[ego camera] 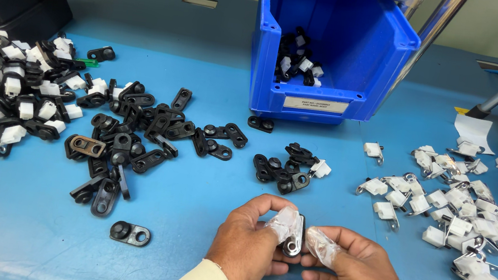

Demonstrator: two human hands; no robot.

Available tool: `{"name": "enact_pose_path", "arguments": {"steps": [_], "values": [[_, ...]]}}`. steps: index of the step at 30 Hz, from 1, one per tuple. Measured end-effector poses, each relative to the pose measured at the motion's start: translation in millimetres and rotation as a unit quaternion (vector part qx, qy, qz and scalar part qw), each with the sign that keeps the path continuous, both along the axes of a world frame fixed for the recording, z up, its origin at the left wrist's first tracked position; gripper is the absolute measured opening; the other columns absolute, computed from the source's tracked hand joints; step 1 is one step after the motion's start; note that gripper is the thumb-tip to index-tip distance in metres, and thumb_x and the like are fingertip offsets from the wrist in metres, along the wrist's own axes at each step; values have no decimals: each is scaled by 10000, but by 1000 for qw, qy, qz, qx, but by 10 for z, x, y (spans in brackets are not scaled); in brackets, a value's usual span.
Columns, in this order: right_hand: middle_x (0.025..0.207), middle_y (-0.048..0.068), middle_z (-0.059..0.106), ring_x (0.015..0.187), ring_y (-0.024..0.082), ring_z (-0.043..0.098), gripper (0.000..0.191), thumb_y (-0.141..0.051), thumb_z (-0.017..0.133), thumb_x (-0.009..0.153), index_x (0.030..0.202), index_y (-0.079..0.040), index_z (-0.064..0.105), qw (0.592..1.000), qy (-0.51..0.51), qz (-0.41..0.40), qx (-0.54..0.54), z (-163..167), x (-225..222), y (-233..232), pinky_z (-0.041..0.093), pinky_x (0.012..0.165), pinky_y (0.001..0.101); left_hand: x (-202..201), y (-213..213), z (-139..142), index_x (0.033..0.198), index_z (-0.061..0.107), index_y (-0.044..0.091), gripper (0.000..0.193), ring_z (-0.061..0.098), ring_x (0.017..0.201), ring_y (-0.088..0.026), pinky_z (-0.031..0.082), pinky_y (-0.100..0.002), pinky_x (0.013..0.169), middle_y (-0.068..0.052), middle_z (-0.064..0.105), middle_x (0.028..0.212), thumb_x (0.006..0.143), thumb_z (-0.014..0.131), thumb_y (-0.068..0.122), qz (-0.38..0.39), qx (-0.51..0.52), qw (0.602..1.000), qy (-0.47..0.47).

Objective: The person picks black plastic bracket parts from a pile on a blue workbench, inserts each into a white foam sleeve, presses the parts together by hand, and sets the assembled pieces in a pile on the right side of the bench, repeating the cycle.

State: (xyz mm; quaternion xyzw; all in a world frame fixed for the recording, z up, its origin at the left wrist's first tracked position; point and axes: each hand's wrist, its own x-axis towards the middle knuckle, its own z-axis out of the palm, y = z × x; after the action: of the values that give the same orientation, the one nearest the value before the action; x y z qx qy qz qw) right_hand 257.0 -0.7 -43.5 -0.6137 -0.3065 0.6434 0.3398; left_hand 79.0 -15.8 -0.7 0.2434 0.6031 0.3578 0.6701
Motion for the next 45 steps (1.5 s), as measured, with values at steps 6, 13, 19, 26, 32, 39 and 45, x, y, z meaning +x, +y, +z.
{"name": "enact_pose_path", "arguments": {"steps": [6, 13, 19, 26, 32, 39, 45], "values": [[882, 125, 771, 791, 169, 721, 213, -149, 722, 906, 1042, 10, 762, 996, -83, 28, -26, 94, -33, 4, 583, 648, 335, 22, -31, -15, 1181, 703, 221, 208, 735, 805, -130, 627, -295, 697, -51, 705, 939, 995, 612, 215, -54, 37, 997, 48], [838, 118, 769, 746, 158, 685, 160, -60, 712, 869, 1002, 19, 753, 989, -125, 68, 44, 106, 1, 49, 579, 620, 313, 34, -30, -48, 1220, 692, 198, 265, 716, 927, -126, 629, -274, 781, -47, 731, 994, 967, 620, 222, -54, 55, 997, 14], [835, 123, 767, 745, 173, 702, 158, -40, 679, 875, 1000, 27, 749, 989, -126, 75, 39, 84, -13, 50, 600, 614, 333, 41, -34, -41, 1214, 696, 210, 265, 735, 936, -144, 638, -295, 776, -52, 744, 1004, 954, 645, 198, -40, 46, 998, 20], [839, 127, 764, 735, 188, 697, 190, -84, 739, 875, 1024, 33, 729, 996, -74, 50, 3, -24, 38, 53, 585, 618, 335, 91, -35, -82, 1190, 716, 192, 252, 725, 908, -132, 636, -279, 753, -51, 736, 1000, 968, 602, 153, -42, 38, 998, 38], [824, 127, 746, 706, 191, 698, 190, -103, 684, 896, 998, 41, 756, 997, -65, 29, 23, -66, 25, 32, 592, 572, 335, 133, -27, -80, 1173, 727, 159, 266, 722, 865, -137, 636, -271, 735, -65, 729, 977, 959, 570, 139, -19, 60, 998, 16], [819, 144, 746, 704, 191, 712, 169, -115, 697, 914, 997, 27, 735, 998, -63, 27, -9, 54, -7, -13, 579, 561, 330, 138, -52, -1, 1161, 719, 177, 342, 741, 828, -114, 630, -252, 737, -44, 755, 945, 888, 569, 37, -60, 82, 991, 89], [800, 140, 755, 666, 183, 698, 128, -10, 677, 890, 977, 53, 748, 995, -88, 55, 12, 11, 17, 43, 572, 560, 305, 161, -35, 13, 1095, 709, 130, 156, 734, 786, -128, 637, -256, 690, -73, 749, 898, 959, 632, 141, -55, 46, 995, 69]]}}
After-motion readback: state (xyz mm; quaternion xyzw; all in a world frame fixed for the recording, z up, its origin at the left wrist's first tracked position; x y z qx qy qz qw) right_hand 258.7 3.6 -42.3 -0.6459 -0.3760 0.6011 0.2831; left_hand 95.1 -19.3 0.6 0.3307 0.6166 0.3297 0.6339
